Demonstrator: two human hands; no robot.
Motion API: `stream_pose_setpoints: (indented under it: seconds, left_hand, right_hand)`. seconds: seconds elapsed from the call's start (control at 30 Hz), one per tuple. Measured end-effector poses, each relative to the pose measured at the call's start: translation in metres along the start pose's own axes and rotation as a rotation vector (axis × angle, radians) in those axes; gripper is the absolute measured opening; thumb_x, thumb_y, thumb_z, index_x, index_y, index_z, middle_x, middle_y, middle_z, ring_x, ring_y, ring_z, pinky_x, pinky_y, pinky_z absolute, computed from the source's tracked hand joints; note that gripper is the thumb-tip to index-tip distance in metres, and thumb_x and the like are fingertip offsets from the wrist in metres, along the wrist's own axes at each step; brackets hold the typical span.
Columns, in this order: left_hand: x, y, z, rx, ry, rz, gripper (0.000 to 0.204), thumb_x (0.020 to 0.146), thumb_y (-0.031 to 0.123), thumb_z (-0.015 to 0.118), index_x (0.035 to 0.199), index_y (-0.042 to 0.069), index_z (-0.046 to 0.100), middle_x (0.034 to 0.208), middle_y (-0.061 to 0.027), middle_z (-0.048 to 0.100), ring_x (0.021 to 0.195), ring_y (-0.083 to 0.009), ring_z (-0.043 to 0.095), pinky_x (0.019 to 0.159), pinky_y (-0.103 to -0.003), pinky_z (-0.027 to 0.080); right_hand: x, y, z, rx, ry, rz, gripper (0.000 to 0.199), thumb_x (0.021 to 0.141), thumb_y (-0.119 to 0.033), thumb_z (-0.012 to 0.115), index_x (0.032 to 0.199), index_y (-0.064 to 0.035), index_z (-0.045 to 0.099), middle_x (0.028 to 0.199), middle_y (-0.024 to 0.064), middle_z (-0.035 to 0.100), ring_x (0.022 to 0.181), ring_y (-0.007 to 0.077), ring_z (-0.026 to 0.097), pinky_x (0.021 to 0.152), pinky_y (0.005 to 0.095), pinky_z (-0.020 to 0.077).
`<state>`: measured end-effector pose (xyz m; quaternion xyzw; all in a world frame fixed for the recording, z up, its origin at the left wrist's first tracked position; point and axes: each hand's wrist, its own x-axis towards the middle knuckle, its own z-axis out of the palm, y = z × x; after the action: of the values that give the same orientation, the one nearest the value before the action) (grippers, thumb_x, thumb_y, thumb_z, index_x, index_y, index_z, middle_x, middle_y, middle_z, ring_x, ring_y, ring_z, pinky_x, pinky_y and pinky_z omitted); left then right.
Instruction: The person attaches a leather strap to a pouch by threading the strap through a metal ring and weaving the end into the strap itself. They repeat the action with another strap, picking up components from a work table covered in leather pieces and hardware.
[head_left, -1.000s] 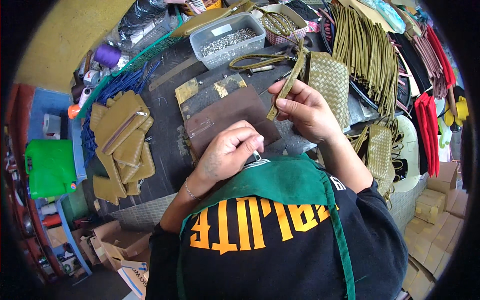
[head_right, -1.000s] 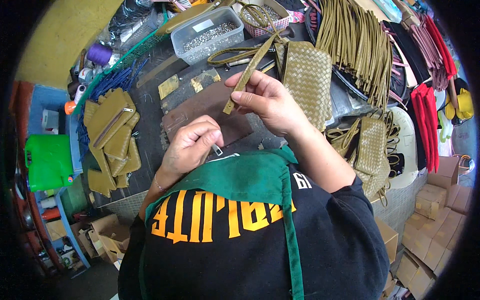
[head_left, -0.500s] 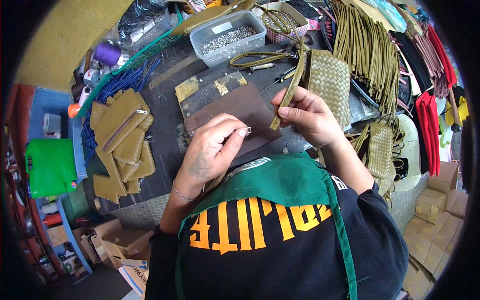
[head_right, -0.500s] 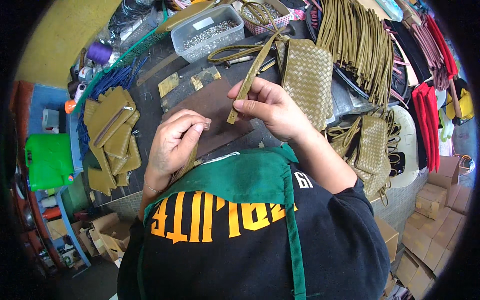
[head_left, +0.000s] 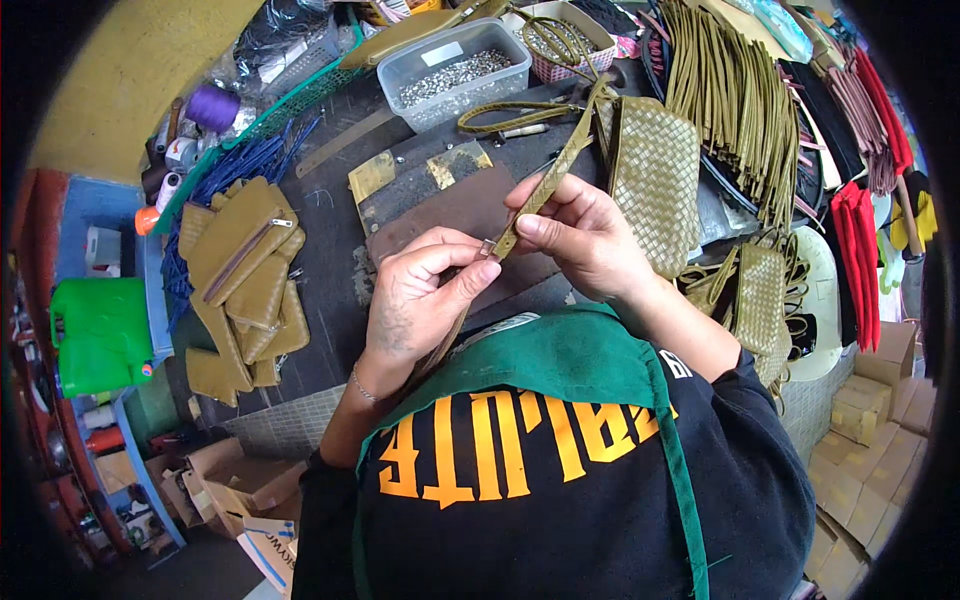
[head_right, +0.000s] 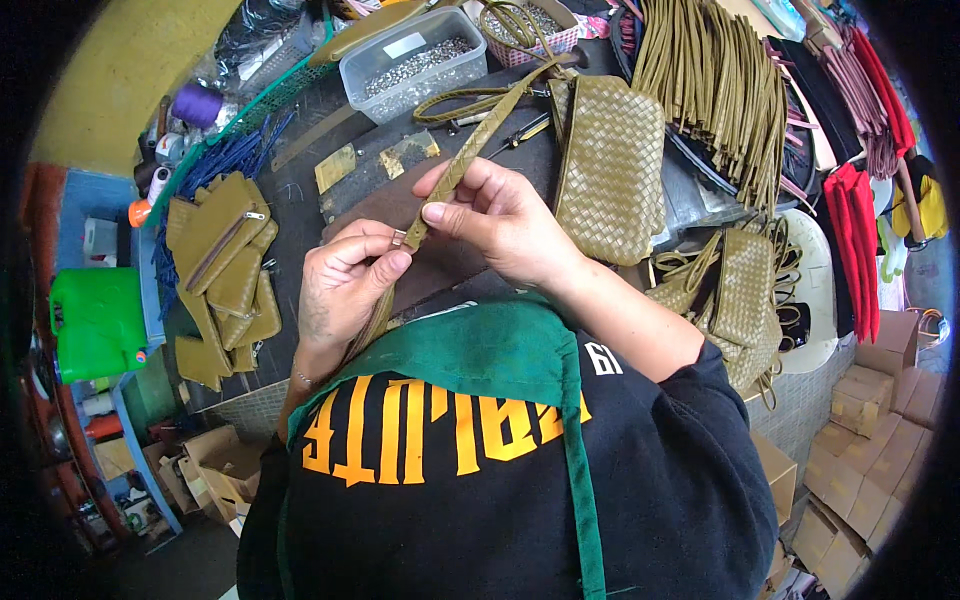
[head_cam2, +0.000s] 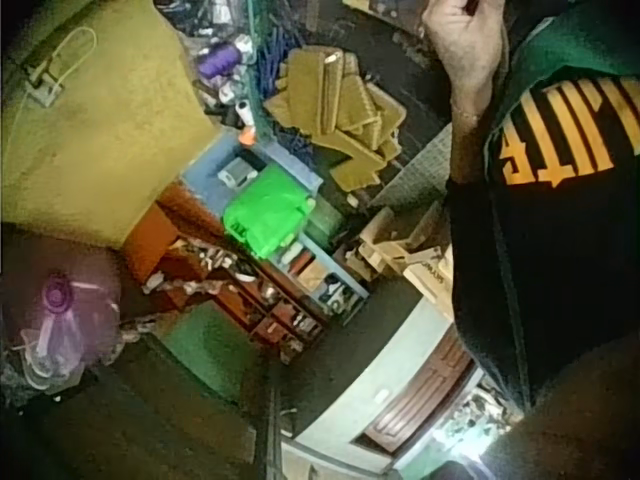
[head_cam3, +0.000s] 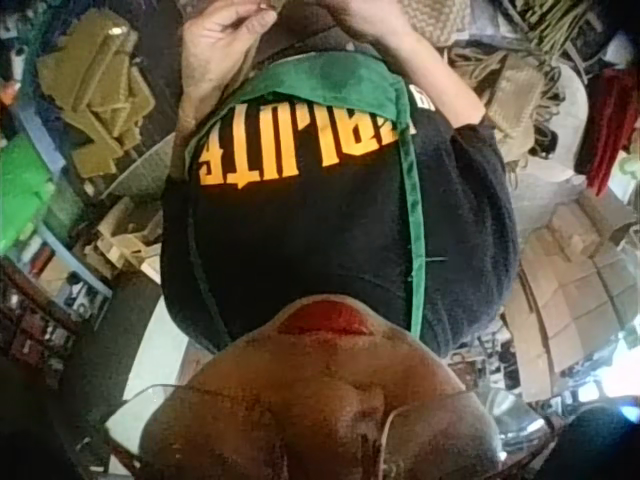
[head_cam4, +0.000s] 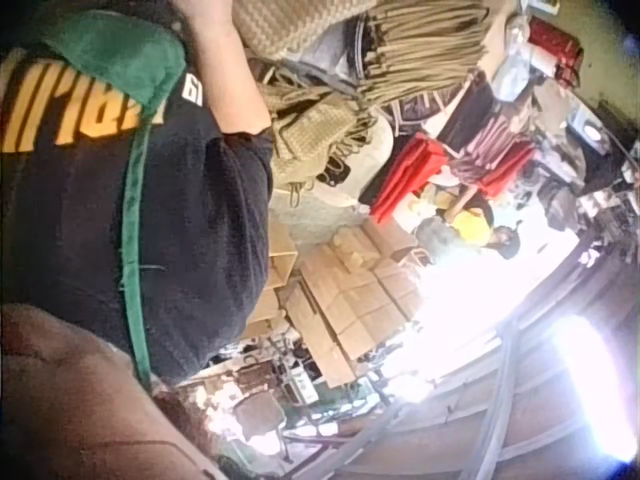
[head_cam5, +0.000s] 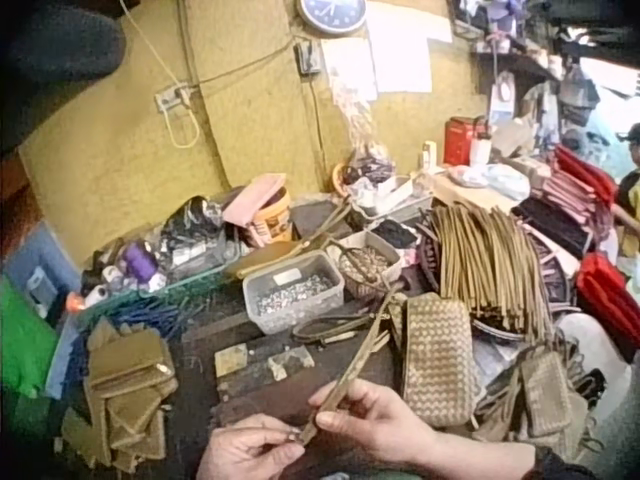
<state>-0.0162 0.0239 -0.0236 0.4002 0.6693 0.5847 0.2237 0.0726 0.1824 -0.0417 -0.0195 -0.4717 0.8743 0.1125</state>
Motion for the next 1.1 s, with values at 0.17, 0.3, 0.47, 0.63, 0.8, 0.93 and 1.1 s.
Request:
stream_pose_setpoints:
  seconds: [0.17,0.3,0.47,0.63,0.8,0.93,1.1]
  left_hand:
    - [-0.001,0.001,0.002,0.028,0.011,-0.014,0.011,0.073,0.007,0.065,0.079,-0.002,0.063,0.078,-0.0069,0.059,0.072,-0.0121,0.056,0.065,-0.023,0.044]
    - [0.001,0.001,0.002,0.066,-0.034,0.004,0.012,0.072,0.007,0.065,0.079,-0.002,0.063,0.077,-0.0069,0.059,0.071,-0.0123,0.056,0.064,-0.023,0.044]
    - [0.002,-0.001,0.002,0.026,-0.049,-0.002,0.013,0.072,0.007,0.065,0.079,-0.003,0.061,0.076,-0.0078,0.058,0.070,-0.0128,0.055,0.062,-0.023,0.044]
    - [-0.001,0.000,0.001,0.112,-0.011,0.062,0.013,0.076,0.008,0.061,0.074,-0.004,0.058,0.074,-0.0080,0.057,0.067,-0.0148,0.054,0.060,-0.024,0.042]
    - [-0.003,0.007,0.002,0.139,-0.009,0.099,0.007,0.076,0.003,0.058,0.077,-0.004,0.060,0.073,-0.0088,0.057,0.067,-0.0153,0.054,0.060,-0.024,0.042]
    - [-0.007,0.011,-0.003,0.077,0.069,0.108,0.009,0.076,-0.001,0.055,0.081,-0.006,0.061,0.076,-0.0103,0.058,0.069,-0.0152,0.055,0.062,-0.024,0.043]
    - [-0.014,0.003,-0.006,-0.033,0.161,0.119,0.011,0.076,-0.003,0.054,0.083,-0.007,0.061,0.078,-0.0115,0.059,0.074,-0.0155,0.056,0.065,-0.024,0.045]
  right_hand:
    - [0.000,-0.003,0.004,0.023,0.003,-0.037,0.020,0.080,-0.005,0.056,0.099,0.0002,0.052,0.083,0.0015,0.056,0.077,0.0071,0.053,0.070,0.0208,0.0436]
    - [0.002,-0.001,0.006,-0.130,-0.012,-0.025,0.019,0.080,-0.004,0.056,0.099,0.0008,0.053,0.084,0.0022,0.057,0.076,0.0067,0.054,0.067,0.0202,0.0438]
    - [0.004,-0.006,0.005,-0.255,-0.016,-0.018,0.019,0.080,-0.004,0.057,0.098,0.0005,0.053,0.082,0.0011,0.057,0.075,0.0063,0.054,0.066,0.0197,0.0444]
    - [0.001,-0.010,0.013,-0.248,-0.034,0.035,0.017,0.080,-0.003,0.056,0.097,0.0004,0.053,0.082,0.0001,0.056,0.076,0.0058,0.053,0.068,0.0199,0.0446]
    - [0.009,-0.014,0.010,-0.306,-0.104,-0.002,0.022,0.075,0.000,0.061,0.097,0.0004,0.056,0.085,0.0028,0.058,0.081,0.0087,0.054,0.074,0.0231,0.0443]
    - [0.069,-0.035,-0.003,-0.137,0.044,0.026,0.021,0.080,-0.015,0.057,0.095,0.0001,0.057,0.081,0.0036,0.058,0.072,0.0103,0.053,0.062,0.0216,0.0413]
    - [0.160,-0.058,-0.035,-0.342,0.056,0.015,0.015,0.082,-0.018,0.053,0.081,-0.0045,0.059,0.068,0.0009,0.057,0.060,0.0084,0.052,0.055,0.0206,0.0390]
